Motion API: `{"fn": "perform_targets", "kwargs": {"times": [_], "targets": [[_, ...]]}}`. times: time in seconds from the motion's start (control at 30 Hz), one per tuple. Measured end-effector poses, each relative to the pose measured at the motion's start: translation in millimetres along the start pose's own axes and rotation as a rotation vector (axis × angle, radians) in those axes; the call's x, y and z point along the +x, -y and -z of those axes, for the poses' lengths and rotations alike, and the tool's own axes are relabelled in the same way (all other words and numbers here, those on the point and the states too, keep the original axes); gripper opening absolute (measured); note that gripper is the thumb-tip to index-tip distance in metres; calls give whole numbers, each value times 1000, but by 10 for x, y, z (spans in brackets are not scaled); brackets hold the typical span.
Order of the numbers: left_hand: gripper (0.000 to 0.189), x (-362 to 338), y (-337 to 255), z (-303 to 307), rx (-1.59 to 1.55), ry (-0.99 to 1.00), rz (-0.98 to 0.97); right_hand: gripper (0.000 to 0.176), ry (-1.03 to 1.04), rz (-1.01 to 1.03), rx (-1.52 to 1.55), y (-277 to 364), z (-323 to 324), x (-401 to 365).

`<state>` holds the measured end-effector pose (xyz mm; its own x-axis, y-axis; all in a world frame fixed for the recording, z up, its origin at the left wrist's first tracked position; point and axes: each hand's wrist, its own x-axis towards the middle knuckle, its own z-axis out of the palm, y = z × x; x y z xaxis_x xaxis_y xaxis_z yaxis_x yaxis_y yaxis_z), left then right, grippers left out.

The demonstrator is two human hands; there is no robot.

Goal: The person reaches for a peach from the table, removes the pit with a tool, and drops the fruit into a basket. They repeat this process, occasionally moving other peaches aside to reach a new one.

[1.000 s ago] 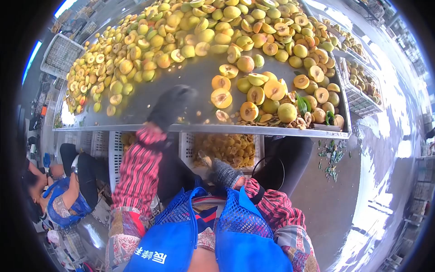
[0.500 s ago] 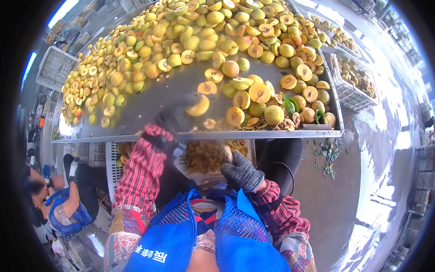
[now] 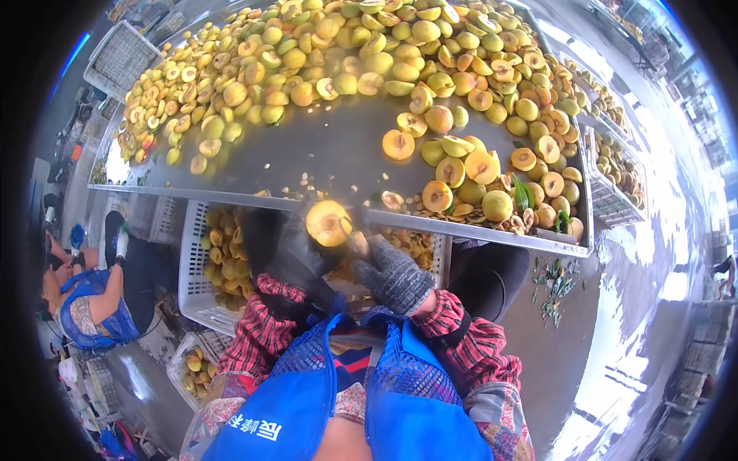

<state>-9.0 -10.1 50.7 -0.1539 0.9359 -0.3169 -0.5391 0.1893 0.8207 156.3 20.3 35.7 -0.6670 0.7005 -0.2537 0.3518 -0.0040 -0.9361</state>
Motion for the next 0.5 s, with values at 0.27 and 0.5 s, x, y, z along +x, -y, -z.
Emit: {"fn": "perform_targets", "kwargs": {"times": [0.27,0.5], "targets": [[39,116,238,166,396,69,-251,28,-61,143,-270,-79,-182,152],[39,165,383,166,-760,148,-43,21,-44,98,-351,-200,-283,207]]}}
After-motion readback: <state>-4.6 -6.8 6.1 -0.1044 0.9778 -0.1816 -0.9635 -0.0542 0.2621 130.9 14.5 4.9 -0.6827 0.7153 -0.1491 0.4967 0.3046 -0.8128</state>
